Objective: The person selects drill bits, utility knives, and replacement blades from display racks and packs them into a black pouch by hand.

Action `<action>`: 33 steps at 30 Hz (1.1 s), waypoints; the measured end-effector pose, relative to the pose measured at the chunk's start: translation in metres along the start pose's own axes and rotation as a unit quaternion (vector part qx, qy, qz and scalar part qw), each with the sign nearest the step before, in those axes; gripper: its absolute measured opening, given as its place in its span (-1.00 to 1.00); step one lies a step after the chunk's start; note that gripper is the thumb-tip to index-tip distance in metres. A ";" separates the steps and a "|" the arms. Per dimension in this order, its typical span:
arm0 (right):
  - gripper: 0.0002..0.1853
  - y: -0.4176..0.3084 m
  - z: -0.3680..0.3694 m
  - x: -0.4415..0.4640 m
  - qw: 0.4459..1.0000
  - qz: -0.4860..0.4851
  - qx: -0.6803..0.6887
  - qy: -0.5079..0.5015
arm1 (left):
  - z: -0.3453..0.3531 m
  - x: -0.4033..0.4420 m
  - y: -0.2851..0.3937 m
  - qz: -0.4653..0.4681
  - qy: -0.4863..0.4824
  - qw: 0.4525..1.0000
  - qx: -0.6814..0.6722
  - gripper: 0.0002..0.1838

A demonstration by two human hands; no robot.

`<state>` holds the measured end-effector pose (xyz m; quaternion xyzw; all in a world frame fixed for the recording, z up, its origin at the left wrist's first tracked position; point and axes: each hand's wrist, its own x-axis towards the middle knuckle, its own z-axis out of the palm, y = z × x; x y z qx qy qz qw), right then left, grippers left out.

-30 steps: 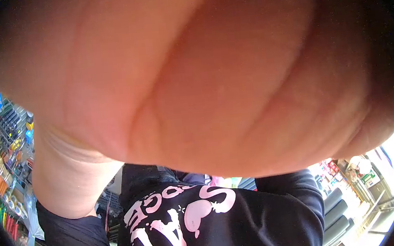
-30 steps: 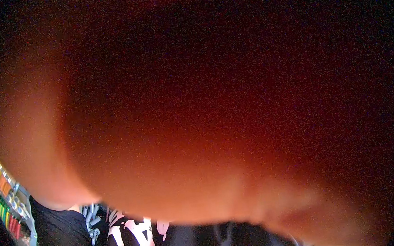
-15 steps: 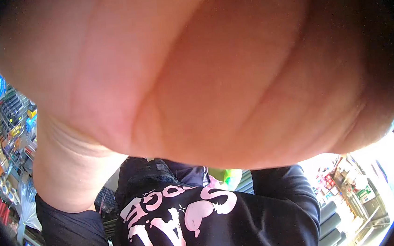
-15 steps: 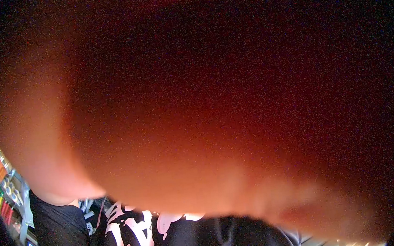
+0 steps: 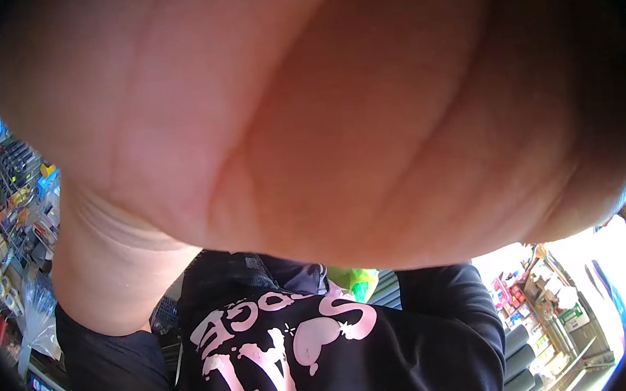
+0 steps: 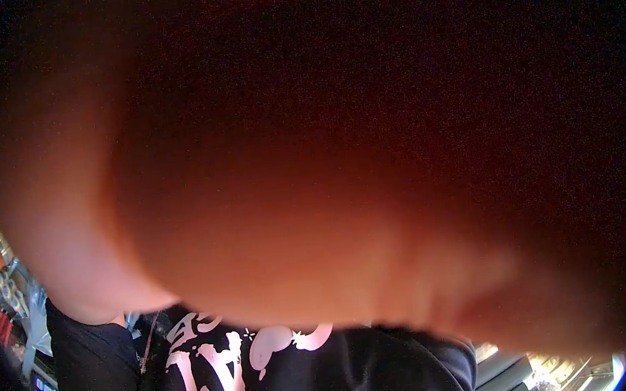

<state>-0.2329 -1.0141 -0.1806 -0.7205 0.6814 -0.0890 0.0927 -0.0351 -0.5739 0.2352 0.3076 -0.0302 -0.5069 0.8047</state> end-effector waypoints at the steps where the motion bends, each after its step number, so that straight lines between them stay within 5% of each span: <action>1: -0.01 -0.001 0.000 0.001 1.000 -0.001 0.000 0.000 | 0.000 0.000 0.000 -0.001 0.000 1.000 0.000 -0.35; 26: 0.14 -0.027 0.007 0.016 0.994 -0.003 -0.092 0.062 | -0.004 0.002 0.035 0.013 -0.015 1.000 -0.008 -0.29; 27: 0.46 -0.041 -0.012 0.021 1.000 0.012 -0.027 -0.009 | -0.003 0.001 0.042 0.023 -0.022 0.999 -0.017 -0.28; 29: 0.30 -0.052 -0.019 0.038 0.999 0.009 -0.013 0.039 | 0.006 -0.004 0.058 0.038 -0.035 0.998 -0.029 -0.28; 30: 0.46 -0.053 -0.023 0.050 0.999 0.021 -0.028 0.009 | 0.010 -0.008 0.067 0.044 -0.042 0.997 -0.046 -0.27; 32: 0.20 -0.058 -0.058 0.054 0.998 0.014 -0.060 0.002 | 0.033 -0.011 0.085 0.054 -0.061 0.992 -0.100 -0.26; 33: 0.23 -0.060 -0.063 0.051 0.994 -0.008 -0.109 0.022 | 0.041 -0.012 0.093 0.054 -0.074 0.985 -0.143 -0.26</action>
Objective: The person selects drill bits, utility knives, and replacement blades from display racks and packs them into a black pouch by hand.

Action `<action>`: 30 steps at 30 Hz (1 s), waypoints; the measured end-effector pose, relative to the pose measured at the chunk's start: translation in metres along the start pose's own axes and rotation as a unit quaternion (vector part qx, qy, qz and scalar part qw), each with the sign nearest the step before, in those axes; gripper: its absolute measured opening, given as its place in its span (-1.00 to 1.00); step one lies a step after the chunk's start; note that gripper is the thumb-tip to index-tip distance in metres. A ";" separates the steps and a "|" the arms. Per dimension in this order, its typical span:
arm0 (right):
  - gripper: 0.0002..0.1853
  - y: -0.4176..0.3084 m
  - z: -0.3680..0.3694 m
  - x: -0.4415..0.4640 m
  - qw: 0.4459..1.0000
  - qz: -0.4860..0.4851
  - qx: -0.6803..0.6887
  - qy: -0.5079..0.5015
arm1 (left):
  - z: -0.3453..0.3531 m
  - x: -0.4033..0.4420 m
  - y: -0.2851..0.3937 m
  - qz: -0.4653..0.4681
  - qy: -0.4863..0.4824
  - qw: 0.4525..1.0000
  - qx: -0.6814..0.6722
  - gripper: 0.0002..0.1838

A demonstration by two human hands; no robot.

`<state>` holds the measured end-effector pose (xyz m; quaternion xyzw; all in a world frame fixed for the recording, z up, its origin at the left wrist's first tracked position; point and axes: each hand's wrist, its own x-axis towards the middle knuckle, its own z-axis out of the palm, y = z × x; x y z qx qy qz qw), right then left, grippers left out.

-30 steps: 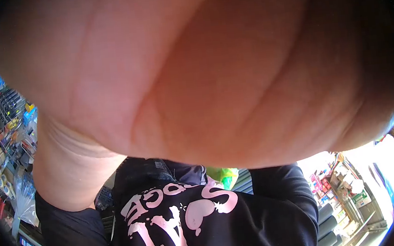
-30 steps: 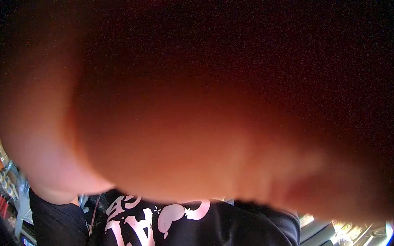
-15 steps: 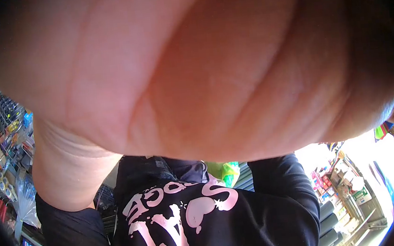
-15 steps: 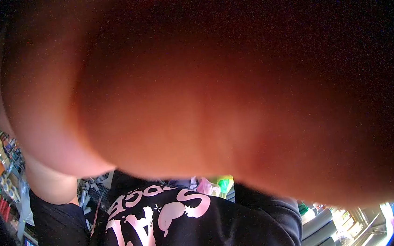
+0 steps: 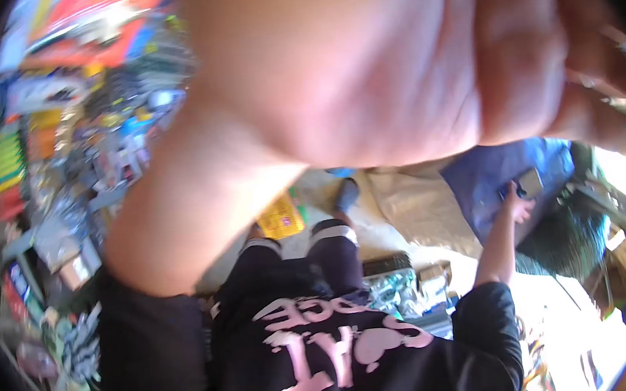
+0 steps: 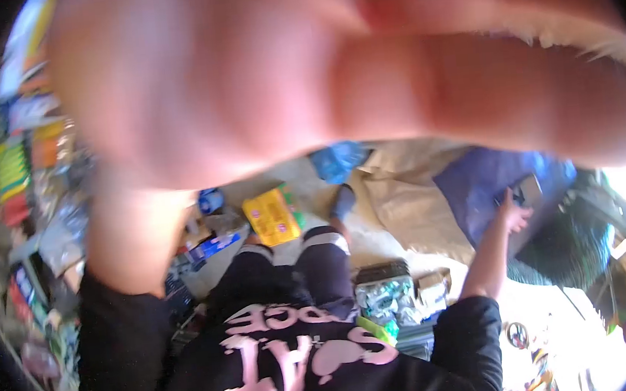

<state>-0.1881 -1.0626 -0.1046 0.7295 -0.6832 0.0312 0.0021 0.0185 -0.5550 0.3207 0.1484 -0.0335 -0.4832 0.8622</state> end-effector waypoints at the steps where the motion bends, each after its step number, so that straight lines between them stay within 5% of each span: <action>1: 0.22 0.003 0.007 0.002 1.000 -0.005 0.003 0.010 | 0.010 -0.001 0.004 0.001 -0.003 0.999 -0.040 -0.26; 2: 0.10 0.005 -0.004 -0.015 0.993 -0.103 0.049 -0.027 | 0.018 -0.007 0.003 0.000 -0.002 0.998 -0.057 -0.25; 3: -0.13 0.005 -0.007 -0.037 0.948 -0.290 0.125 0.045 | 0.019 -0.018 -0.003 -0.004 0.023 1.000 -0.021 -0.25; 4: -0.32 -0.005 -0.015 -0.068 0.890 -0.391 0.233 -0.036 | 0.002 -0.032 -0.016 -0.014 0.057 0.992 0.111 -0.37; 5: -0.72 -0.016 -0.063 -0.137 0.826 -0.409 0.348 -0.172 | -0.024 -0.063 -0.037 -0.055 0.120 0.924 0.358 -0.48; 6: -0.83 -0.020 -0.034 -0.165 0.713 -0.407 0.443 -0.360 | -0.049 -0.101 -0.055 -0.122 0.157 0.780 0.594 -0.60; 7: -0.88 -0.029 -0.095 -0.232 0.669 -0.489 0.399 -0.392 | -0.069 -0.139 -0.080 -0.190 0.181 0.660 0.704 -0.71; 8: -0.88 -0.030 -0.132 -0.277 0.579 -0.362 0.328 -0.653 | -0.062 -0.172 -0.095 -0.179 0.245 0.684 0.663 -0.71; 10: -0.40 0.031 -0.023 -0.329 0.346 -0.392 0.398 -0.754 | -0.104 -0.245 -0.137 -0.076 0.233 0.712 0.658 -0.63; 11: -0.21 0.004 -0.114 -0.372 0.328 -0.424 0.249 -0.807 | -0.083 -0.276 -0.128 -0.066 0.250 0.746 0.614 -0.53; 12: -0.18 -0.017 -0.148 -0.427 0.202 -0.400 0.226 -0.865 | -0.087 -0.303 -0.133 0.008 0.286 0.702 0.652 -0.47; 14: -0.29 -0.055 -0.213 -0.493 0.207 -0.499 0.262 -0.800 | -0.095 -0.341 -0.127 0.107 0.361 0.737 0.562 -0.42; 16: -0.34 -0.099 -0.263 -0.544 0.183 -0.536 0.272 -0.778 | -0.090 -0.373 -0.105 0.252 0.398 0.699 0.538 -0.45; 18: -0.43 -0.134 -0.300 -0.595 0.210 -0.595 0.343 -0.696 | -0.072 -0.417 -0.069 0.273 0.406 0.620 0.614 -0.38; 20: -0.39 -0.161 -0.331 -0.638 0.229 -0.383 0.388 -0.806 | -0.073 -0.459 -0.038 0.320 0.386 0.528 0.686 -0.36; 22: -0.17 -0.176 -0.347 -0.674 0.111 -0.377 0.447 -0.804 | -0.096 -0.502 -0.018 0.339 0.360 0.500 0.711 -0.41; 23: -0.04 -0.171 -0.360 -0.692 0.191 -0.343 0.468 -0.791 | -0.102 -0.523 -0.009 0.342 0.350 0.489 0.722 -0.40; 26: -0.03 -0.157 -0.405 -0.759 0.183 -0.347 0.447 -0.804 | -0.102 -0.581 0.020 0.326 0.333 0.534 0.706 -0.37; 27: -0.19 -0.146 -0.423 -0.785 0.223 -0.367 0.456 -0.780 | -0.098 -0.599 0.028 0.314 0.332 0.562 0.689 -0.35; 28: -0.52 -0.144 -0.418 -0.802 0.183 -0.370 0.445 -0.795 | -0.093 -0.617 0.038 0.321 0.310 0.561 0.697 -0.35; 30: -0.80 -0.133 -0.422 -0.832 0.235 -0.391 0.413 -0.789 | -0.084 -0.650 0.060 0.331 0.261 0.560 0.713 -0.36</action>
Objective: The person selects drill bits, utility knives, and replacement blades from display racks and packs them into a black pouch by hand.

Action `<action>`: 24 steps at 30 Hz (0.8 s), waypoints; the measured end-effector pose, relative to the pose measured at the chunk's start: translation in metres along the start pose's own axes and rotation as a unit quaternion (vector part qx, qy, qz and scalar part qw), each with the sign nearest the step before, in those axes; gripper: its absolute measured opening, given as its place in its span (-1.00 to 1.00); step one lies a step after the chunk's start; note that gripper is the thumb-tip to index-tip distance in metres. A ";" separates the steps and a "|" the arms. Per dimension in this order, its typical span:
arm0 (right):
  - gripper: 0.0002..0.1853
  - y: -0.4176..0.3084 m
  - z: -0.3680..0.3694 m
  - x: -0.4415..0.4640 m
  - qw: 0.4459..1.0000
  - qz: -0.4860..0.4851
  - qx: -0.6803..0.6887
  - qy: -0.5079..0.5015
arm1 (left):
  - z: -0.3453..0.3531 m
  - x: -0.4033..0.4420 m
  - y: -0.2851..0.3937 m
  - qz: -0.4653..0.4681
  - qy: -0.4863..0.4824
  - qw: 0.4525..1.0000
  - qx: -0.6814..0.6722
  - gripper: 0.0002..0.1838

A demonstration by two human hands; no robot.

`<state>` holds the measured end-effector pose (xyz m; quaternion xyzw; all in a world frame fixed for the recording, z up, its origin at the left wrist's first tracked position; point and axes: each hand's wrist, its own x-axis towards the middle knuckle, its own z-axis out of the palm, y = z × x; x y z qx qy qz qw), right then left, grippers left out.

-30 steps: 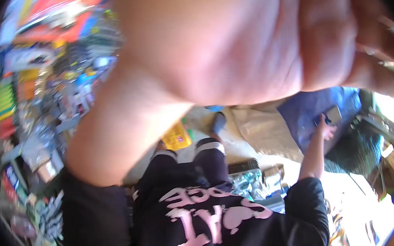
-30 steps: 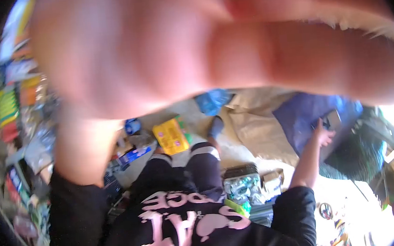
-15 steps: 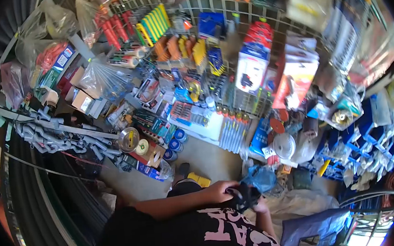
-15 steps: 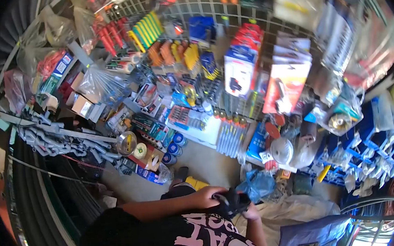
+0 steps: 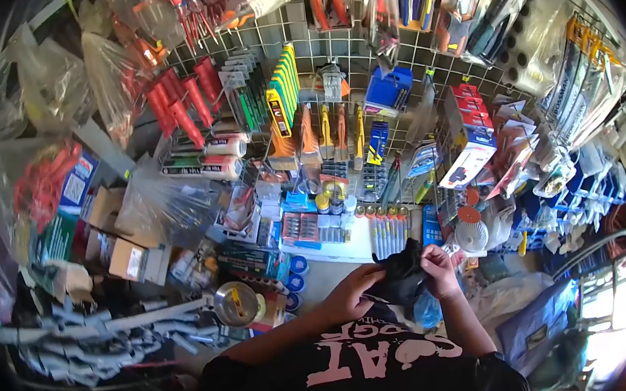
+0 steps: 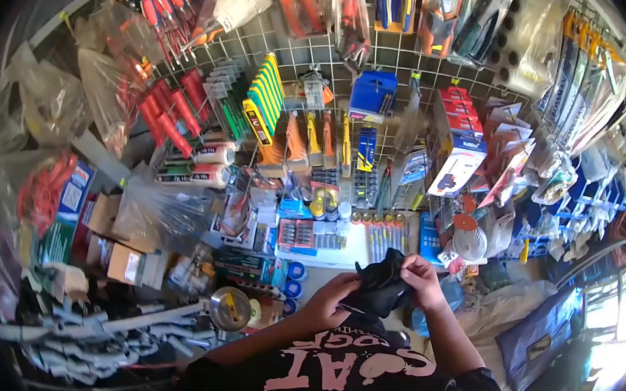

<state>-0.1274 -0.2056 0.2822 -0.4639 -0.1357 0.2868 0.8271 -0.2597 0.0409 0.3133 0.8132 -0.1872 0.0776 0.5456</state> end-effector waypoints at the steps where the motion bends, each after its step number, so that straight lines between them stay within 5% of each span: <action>1: -0.92 0.001 0.022 0.002 0.996 -0.037 -0.074 0.041 | -0.016 0.001 0.001 0.027 -0.010 1.000 0.006 -0.35; 4: -0.87 -0.018 0.054 -0.004 0.958 -0.138 -0.221 0.122 | -0.048 -0.004 -0.024 0.020 -0.073 0.997 -0.025 -0.30; 6: -0.81 -0.024 0.048 -0.009 0.946 -0.275 -0.126 0.117 | -0.049 -0.001 -0.027 0.026 -0.061 0.998 -0.010 -0.28; 8: -0.77 -0.058 0.076 -0.018 0.953 -0.289 -0.023 0.086 | -0.054 0.008 -0.010 -0.005 -0.039 0.998 -0.038 -0.29; 10: -0.71 -0.078 0.081 -0.032 0.945 -0.287 -0.068 0.139 | -0.058 0.014 -0.012 0.014 -0.051 0.998 -0.020 -0.27; 12: -0.60 -0.092 0.075 -0.043 0.908 -0.375 -0.173 0.062 | -0.062 0.018 -0.016 0.030 -0.054 0.998 -0.019 -0.26; 15: -0.60 -0.130 0.086 -0.060 0.620 -0.479 -0.550 0.288 | -0.086 0.025 -0.023 -0.027 -0.068 0.995 -0.067 -0.24; 17: -0.51 -0.139 0.074 -0.077 0.520 -0.510 -0.588 0.352 | -0.100 0.036 -0.034 -0.006 -0.029 0.997 -0.065 -0.25; 20: -0.43 -0.153 0.032 -0.117 0.518 -0.461 -0.560 0.452 | -0.125 0.068 -0.037 0.011 0.009 0.994 -0.105 -0.29; 24: -0.43 -0.164 -0.026 -0.138 0.554 -0.485 -0.351 0.578 | -0.152 0.133 -0.039 0.073 0.106 0.989 -0.075 -0.35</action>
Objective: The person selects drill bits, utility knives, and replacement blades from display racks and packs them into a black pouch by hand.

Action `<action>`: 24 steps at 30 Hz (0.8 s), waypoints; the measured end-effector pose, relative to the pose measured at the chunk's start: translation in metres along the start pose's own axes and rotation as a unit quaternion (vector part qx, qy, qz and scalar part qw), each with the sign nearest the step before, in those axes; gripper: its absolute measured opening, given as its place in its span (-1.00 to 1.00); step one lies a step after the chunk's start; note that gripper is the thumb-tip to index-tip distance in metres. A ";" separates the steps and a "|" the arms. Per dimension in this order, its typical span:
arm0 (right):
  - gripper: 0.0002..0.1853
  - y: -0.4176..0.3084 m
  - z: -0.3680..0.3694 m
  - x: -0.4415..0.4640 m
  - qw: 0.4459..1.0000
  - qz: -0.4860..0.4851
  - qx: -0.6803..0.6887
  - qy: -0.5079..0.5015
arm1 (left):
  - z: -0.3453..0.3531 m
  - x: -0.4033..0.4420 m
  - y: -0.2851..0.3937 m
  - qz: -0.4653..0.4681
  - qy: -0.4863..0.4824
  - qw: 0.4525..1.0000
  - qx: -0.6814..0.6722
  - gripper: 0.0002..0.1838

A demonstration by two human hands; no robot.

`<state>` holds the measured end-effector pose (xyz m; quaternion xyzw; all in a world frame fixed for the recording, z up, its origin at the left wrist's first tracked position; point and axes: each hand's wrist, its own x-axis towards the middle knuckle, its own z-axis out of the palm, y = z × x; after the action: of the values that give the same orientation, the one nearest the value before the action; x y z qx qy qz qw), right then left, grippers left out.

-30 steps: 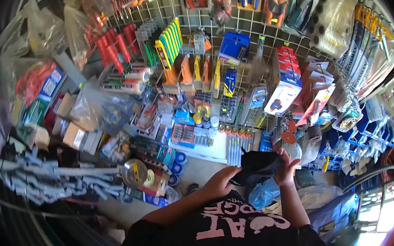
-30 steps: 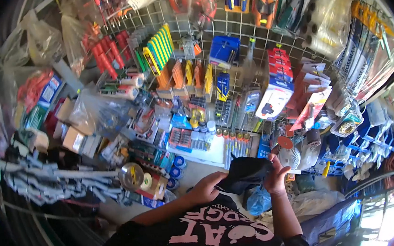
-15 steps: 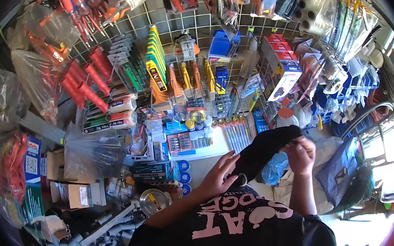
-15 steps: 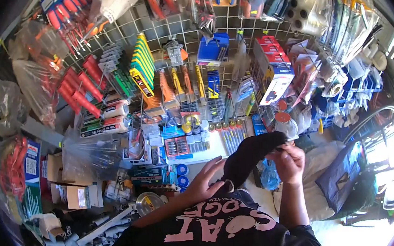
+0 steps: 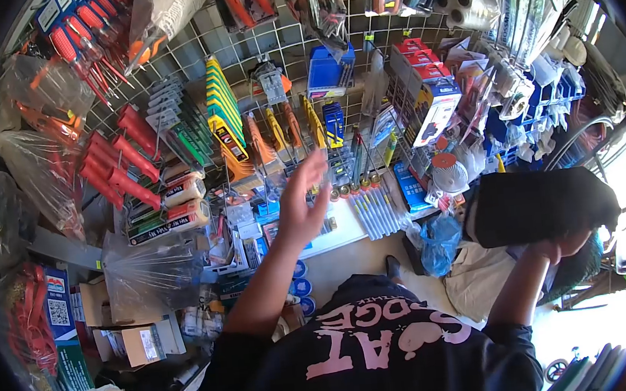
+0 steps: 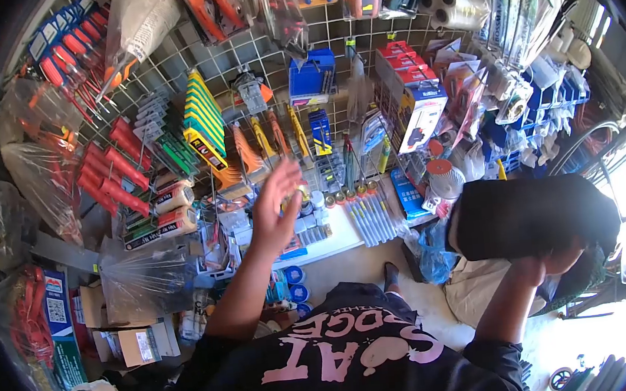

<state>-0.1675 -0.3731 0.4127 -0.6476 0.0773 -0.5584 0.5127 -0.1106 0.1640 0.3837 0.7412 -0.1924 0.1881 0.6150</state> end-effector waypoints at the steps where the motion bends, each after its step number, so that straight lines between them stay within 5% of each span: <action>1: -0.43 0.006 -0.005 0.006 1.000 0.012 0.000 0.028 | -0.001 0.016 -0.006 -0.036 0.028 0.998 -0.043 -0.39; 9: -0.45 0.040 -0.052 0.070 0.988 0.032 -0.069 0.136 | 0.004 0.097 -0.032 -0.035 0.062 0.995 -0.075 -0.47; 15: -0.47 0.065 -0.114 0.126 0.965 0.004 -0.183 0.191 | 0.024 0.164 -0.079 -0.032 0.161 0.986 0.034 -0.36; 24: -0.49 0.215 -0.170 0.037 0.910 0.220 -0.338 0.091 | 0.043 0.201 -0.103 -0.037 0.203 0.978 0.012 -0.35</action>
<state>-0.1890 -0.5961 0.2497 -0.6949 0.4485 -0.4288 0.3636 0.1166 0.1278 0.3938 0.7015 -0.0336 0.3137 0.6390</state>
